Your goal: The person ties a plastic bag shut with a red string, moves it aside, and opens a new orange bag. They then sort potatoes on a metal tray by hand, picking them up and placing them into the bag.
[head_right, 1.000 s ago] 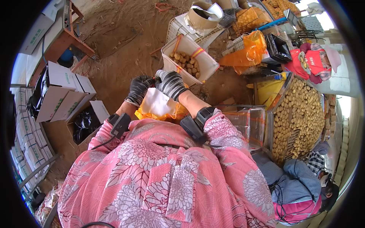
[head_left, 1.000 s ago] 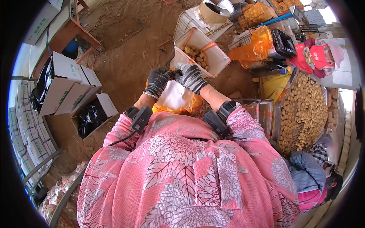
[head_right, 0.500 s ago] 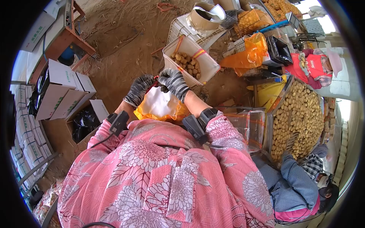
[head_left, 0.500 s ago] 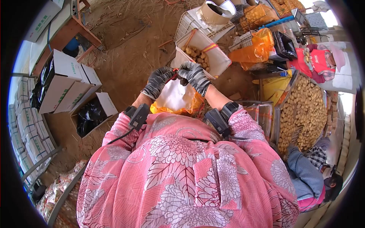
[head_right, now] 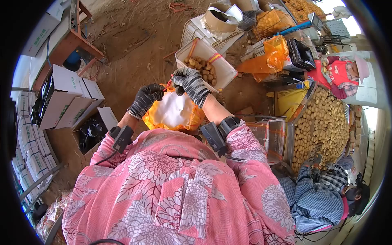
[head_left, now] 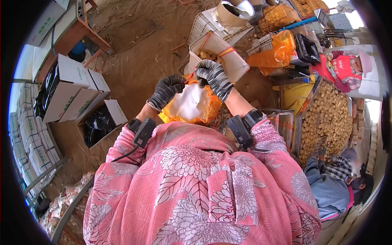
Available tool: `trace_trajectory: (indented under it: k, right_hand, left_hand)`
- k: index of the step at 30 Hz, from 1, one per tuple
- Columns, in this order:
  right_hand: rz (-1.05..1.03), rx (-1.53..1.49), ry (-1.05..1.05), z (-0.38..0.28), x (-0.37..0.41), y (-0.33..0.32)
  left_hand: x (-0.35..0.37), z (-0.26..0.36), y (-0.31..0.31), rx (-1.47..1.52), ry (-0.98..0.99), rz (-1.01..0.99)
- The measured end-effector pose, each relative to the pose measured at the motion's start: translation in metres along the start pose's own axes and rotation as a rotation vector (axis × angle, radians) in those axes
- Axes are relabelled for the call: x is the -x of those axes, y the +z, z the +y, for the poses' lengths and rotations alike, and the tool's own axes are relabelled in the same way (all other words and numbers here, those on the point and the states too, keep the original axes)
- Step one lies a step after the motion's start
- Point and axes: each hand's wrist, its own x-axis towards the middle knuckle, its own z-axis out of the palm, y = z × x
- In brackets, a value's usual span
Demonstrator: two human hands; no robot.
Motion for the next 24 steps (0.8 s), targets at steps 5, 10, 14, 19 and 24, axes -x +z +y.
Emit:
trace_trajectory:
  k: [5,10,14,19,24]
  right_hand:
    - [-0.030,0.027,0.031,0.002,-0.004,-0.018]
    - [0.162,0.083,0.106,0.008,0.004,-0.042]
    - [0.429,0.322,0.237,0.069,0.032,-0.092]
    - [0.343,0.391,0.559,0.120,0.090,-0.109]
    - [0.185,0.208,0.669,0.136,0.096,-0.085]
  left_hand:
    - [0.000,0.014,0.009,-0.224,0.026,0.038]
    - [-0.001,0.003,0.005,-0.055,0.060,0.090]
    - [0.010,0.011,-0.006,-0.137,0.076,0.114]
    - [0.021,0.012,-0.017,-0.084,0.028,0.141]
    - [0.018,0.013,-0.015,-0.099,-0.006,0.128]
